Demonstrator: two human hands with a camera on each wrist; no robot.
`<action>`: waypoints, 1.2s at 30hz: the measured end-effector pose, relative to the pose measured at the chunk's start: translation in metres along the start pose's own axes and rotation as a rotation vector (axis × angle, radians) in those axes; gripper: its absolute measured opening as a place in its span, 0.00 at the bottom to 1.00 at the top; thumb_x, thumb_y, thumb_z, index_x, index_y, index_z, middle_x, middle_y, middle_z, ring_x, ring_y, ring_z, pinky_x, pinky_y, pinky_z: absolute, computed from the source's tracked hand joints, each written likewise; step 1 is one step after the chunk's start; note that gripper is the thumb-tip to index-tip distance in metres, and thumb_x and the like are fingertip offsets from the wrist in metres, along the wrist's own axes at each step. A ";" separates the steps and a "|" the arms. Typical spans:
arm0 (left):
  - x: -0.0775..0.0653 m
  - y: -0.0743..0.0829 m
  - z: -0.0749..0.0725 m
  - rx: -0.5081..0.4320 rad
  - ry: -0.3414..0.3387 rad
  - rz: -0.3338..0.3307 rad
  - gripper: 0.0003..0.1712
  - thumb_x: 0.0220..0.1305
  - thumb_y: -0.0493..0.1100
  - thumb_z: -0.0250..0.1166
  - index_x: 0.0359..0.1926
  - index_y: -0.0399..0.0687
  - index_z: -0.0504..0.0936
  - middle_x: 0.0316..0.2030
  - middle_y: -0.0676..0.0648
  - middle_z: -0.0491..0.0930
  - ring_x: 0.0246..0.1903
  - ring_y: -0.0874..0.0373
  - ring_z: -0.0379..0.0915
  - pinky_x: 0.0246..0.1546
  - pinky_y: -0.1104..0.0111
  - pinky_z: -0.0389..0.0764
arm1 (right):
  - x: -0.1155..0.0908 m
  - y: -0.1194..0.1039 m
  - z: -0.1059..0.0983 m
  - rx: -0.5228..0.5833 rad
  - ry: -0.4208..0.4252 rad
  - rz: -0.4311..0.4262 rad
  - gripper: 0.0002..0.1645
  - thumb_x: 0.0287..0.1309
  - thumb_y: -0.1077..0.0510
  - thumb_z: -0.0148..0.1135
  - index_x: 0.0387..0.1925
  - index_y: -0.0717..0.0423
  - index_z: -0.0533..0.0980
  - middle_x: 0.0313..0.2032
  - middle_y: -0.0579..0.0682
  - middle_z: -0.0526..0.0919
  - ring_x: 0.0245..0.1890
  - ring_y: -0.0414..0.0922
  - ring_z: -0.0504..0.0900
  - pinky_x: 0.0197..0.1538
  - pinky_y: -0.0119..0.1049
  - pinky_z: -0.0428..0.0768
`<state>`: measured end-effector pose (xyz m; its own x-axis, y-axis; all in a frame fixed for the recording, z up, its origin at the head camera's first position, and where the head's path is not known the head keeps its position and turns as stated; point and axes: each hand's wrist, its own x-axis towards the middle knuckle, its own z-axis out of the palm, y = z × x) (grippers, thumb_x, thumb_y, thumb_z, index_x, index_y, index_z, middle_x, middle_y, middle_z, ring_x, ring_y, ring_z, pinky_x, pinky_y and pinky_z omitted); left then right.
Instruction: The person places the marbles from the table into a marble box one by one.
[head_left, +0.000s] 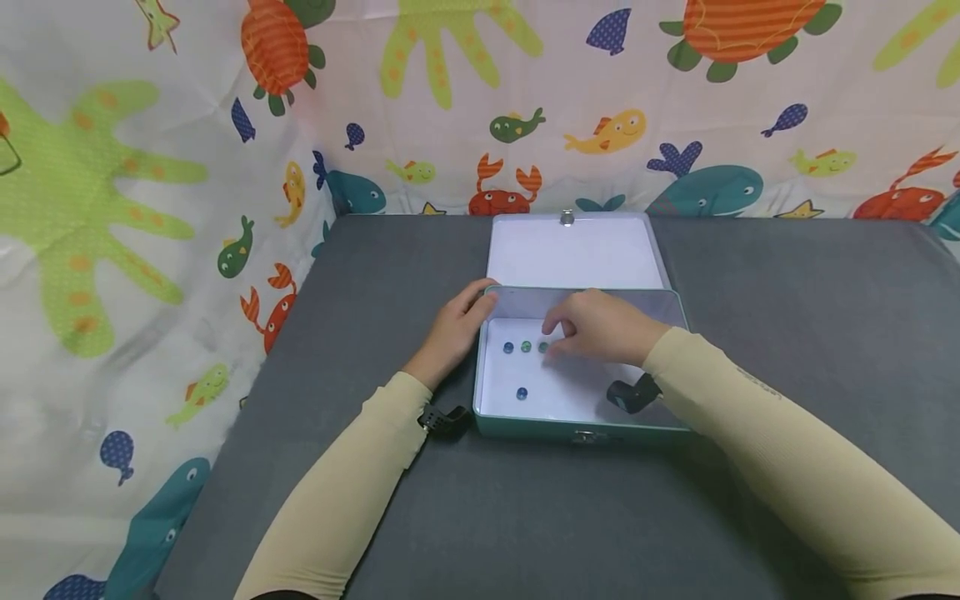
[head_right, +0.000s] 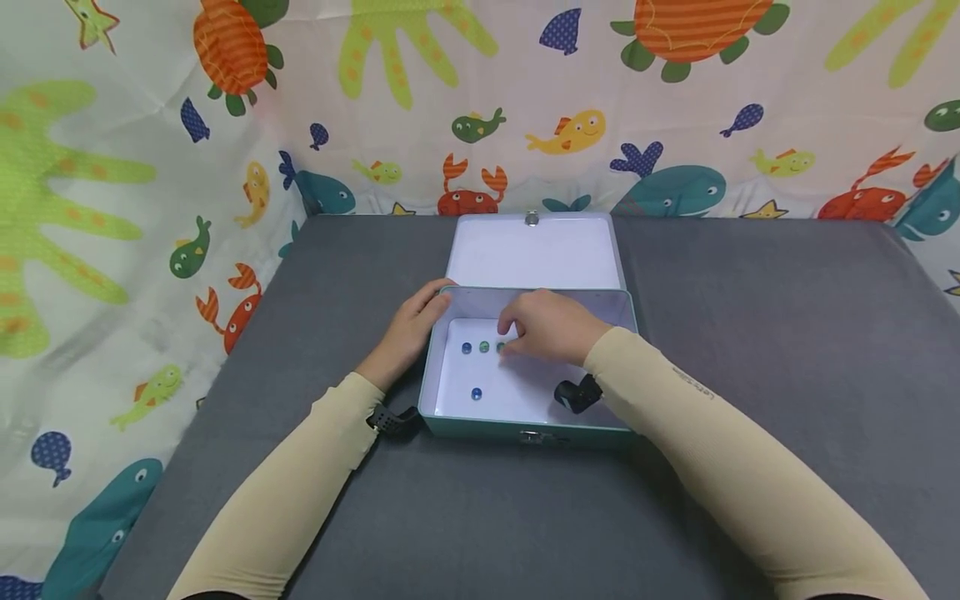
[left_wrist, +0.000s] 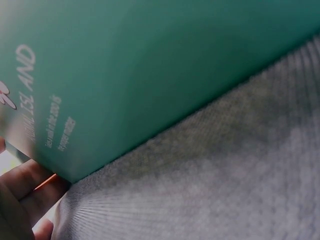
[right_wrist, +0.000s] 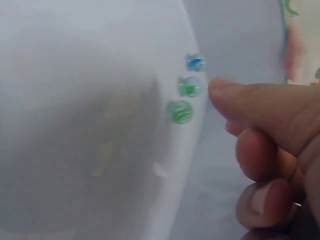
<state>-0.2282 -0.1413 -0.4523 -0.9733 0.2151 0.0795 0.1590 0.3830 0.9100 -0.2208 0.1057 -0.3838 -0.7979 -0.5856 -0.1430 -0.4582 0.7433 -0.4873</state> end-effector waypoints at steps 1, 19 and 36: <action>0.000 0.000 0.000 -0.002 0.001 -0.002 0.27 0.80 0.61 0.53 0.71 0.58 0.76 0.64 0.47 0.80 0.63 0.51 0.73 0.69 0.50 0.70 | -0.001 -0.001 -0.001 0.002 0.006 -0.003 0.18 0.57 0.55 0.80 0.48 0.57 0.88 0.19 0.45 0.75 0.23 0.42 0.73 0.31 0.38 0.73; 0.000 0.000 0.003 -0.016 -0.003 0.003 0.27 0.79 0.61 0.53 0.70 0.57 0.77 0.62 0.46 0.81 0.61 0.50 0.75 0.68 0.50 0.71 | -0.018 -0.005 -0.015 0.087 0.101 -0.059 0.13 0.60 0.57 0.78 0.46 0.58 0.88 0.19 0.44 0.76 0.23 0.42 0.73 0.30 0.37 0.73; -0.001 0.001 0.003 -0.009 0.002 -0.009 0.27 0.80 0.62 0.53 0.69 0.57 0.77 0.62 0.46 0.81 0.61 0.50 0.74 0.68 0.49 0.71 | -0.047 0.015 -0.018 0.144 0.150 -0.014 0.11 0.63 0.56 0.75 0.45 0.55 0.88 0.22 0.45 0.75 0.25 0.44 0.72 0.28 0.36 0.71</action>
<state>-0.2265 -0.1388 -0.4526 -0.9752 0.2095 0.0718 0.1483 0.3772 0.9142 -0.1977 0.1503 -0.3689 -0.8462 -0.5327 -0.0110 -0.4174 0.6755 -0.6078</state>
